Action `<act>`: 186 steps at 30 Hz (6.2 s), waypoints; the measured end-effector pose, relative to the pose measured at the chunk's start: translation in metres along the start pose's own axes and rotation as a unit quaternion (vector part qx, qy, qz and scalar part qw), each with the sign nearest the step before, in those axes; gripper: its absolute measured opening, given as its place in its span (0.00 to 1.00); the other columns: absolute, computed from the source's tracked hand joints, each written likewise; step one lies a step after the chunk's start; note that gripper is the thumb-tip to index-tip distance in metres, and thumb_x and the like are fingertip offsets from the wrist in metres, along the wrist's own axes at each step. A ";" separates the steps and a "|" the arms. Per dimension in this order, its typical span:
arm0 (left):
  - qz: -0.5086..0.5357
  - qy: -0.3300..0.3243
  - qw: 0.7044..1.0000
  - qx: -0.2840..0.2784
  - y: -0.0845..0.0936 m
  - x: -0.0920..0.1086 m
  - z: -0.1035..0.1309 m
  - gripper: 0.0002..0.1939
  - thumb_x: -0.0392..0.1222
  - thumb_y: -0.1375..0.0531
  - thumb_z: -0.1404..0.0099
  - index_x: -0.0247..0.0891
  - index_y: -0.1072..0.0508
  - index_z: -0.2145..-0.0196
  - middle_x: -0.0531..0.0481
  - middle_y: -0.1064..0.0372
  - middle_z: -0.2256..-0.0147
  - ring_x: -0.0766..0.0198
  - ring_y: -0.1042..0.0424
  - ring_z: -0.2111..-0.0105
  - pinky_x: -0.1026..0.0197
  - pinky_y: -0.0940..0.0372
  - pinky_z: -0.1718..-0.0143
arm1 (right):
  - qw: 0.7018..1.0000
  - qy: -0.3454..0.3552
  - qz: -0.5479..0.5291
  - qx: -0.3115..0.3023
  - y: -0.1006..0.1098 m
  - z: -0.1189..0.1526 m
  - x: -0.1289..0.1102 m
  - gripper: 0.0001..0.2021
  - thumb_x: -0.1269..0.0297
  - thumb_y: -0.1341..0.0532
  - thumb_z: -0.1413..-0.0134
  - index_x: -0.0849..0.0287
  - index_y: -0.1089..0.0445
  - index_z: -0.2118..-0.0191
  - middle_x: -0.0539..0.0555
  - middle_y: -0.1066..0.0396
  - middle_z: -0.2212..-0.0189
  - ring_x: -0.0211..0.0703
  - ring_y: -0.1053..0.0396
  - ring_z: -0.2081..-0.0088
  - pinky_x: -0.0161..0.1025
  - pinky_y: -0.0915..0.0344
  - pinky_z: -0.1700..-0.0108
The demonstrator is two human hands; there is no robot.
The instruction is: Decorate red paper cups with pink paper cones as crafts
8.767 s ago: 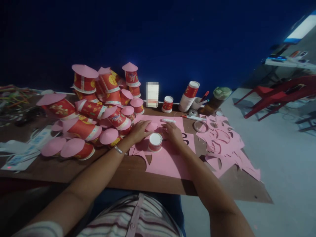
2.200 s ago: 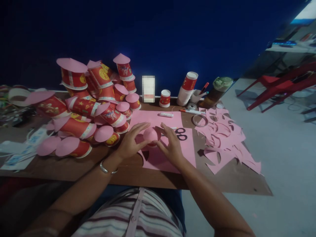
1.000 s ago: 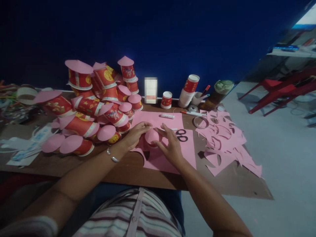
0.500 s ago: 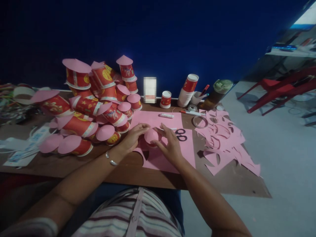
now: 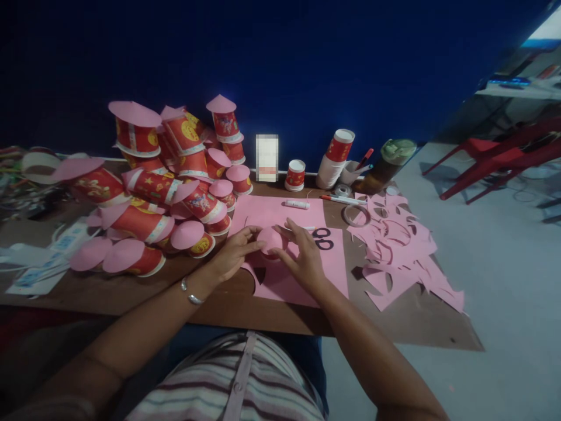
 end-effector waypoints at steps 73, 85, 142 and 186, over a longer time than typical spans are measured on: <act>-0.049 0.040 0.998 -0.016 -0.010 0.021 -0.046 0.13 0.41 0.30 0.51 0.38 0.23 0.66 0.49 0.27 0.63 0.59 0.32 0.58 0.58 0.41 0.51 | 1.000 -0.024 -0.008 0.009 0.000 -0.001 0.001 0.34 0.56 0.32 0.40 0.52 0.43 0.32 0.61 0.22 0.48 0.57 0.27 0.43 0.59 0.32 0.41; -0.031 0.046 0.998 -0.023 -0.008 0.020 -0.048 0.15 0.42 0.28 0.52 0.36 0.22 0.66 0.48 0.27 0.63 0.60 0.31 0.60 0.57 0.40 0.52 | 1.000 -0.014 -0.001 0.010 0.001 -0.001 0.000 0.34 0.58 0.31 0.41 0.52 0.43 0.32 0.60 0.22 0.48 0.56 0.27 0.43 0.57 0.31 0.42; -0.089 0.014 0.994 -0.066 0.008 0.009 -0.014 0.33 0.45 0.25 0.49 0.41 0.30 0.47 0.43 0.32 0.46 0.52 0.33 0.45 0.51 0.37 0.44 | 0.843 -0.322 -0.432 0.015 -0.012 0.002 0.016 0.30 0.54 0.28 0.50 0.46 0.33 0.41 0.57 0.32 0.36 0.54 0.31 0.39 0.60 0.31 0.39; -0.082 0.022 0.994 -0.075 0.008 0.009 -0.015 0.33 0.46 0.25 0.51 0.40 0.30 0.48 0.42 0.30 0.47 0.51 0.32 0.44 0.49 0.38 0.43 | 0.816 -0.381 -0.434 -0.004 -0.021 0.001 0.033 0.28 0.49 0.25 0.57 0.50 0.24 0.49 0.54 0.19 0.56 0.55 0.23 0.54 0.57 0.28 0.46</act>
Point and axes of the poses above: each hand's wrist, its own z-axis away from the middle knuckle, its own y-axis out of the back of the hand, x = y × z, the point moved 1 cm from there along -z, towards the middle knuckle
